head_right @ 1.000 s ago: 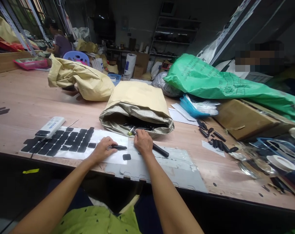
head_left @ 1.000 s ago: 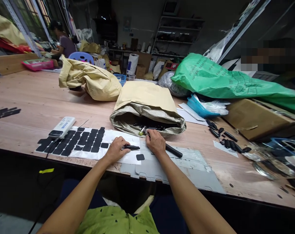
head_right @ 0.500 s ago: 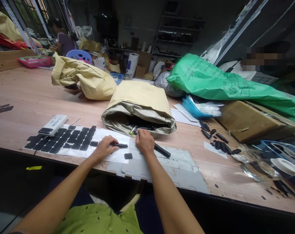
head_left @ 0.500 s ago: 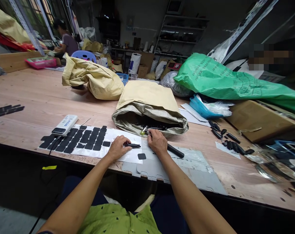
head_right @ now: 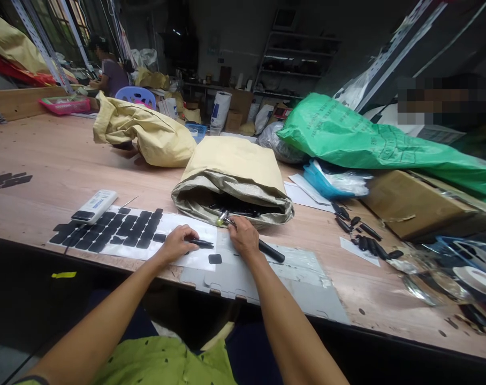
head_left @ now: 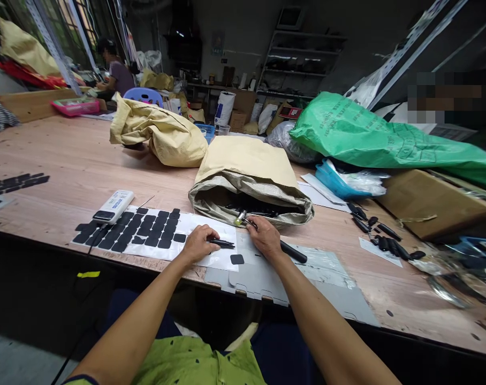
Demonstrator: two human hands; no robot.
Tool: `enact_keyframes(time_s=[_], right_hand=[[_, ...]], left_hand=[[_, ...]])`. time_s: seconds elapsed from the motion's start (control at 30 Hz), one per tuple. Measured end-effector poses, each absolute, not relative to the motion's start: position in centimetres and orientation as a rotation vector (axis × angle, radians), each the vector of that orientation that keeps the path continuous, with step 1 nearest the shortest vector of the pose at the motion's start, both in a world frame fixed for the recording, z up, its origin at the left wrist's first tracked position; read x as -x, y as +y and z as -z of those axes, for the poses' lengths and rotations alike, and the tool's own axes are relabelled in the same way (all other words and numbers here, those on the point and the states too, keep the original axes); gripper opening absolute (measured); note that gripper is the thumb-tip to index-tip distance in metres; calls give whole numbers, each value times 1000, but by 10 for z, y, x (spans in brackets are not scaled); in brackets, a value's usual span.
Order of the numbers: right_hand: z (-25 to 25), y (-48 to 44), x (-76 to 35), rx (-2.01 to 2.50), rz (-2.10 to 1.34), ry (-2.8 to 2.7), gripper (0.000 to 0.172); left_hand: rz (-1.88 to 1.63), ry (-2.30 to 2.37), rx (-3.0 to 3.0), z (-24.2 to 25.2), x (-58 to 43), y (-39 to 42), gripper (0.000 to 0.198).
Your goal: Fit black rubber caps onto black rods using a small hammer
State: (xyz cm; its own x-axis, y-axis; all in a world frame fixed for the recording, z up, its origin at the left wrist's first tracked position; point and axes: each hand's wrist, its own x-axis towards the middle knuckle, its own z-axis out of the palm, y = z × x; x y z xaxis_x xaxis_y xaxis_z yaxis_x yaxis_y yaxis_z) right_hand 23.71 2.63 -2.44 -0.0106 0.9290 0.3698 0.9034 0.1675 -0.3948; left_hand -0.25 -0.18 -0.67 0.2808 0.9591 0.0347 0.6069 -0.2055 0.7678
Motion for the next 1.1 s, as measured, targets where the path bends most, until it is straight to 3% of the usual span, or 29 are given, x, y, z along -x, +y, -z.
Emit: enact_keyframes(time_s=[0.3, 1.1], right_hand=[[-6, -30, -205, 1276, -376, -1953, 27], [2, -47, -191, 1422, -406, -1913, 26]], left_hand=[[-699, 1462, -1869, 10, -2, 0, 19], [-674, 1447, -1964, 7, 0, -2, 20]])
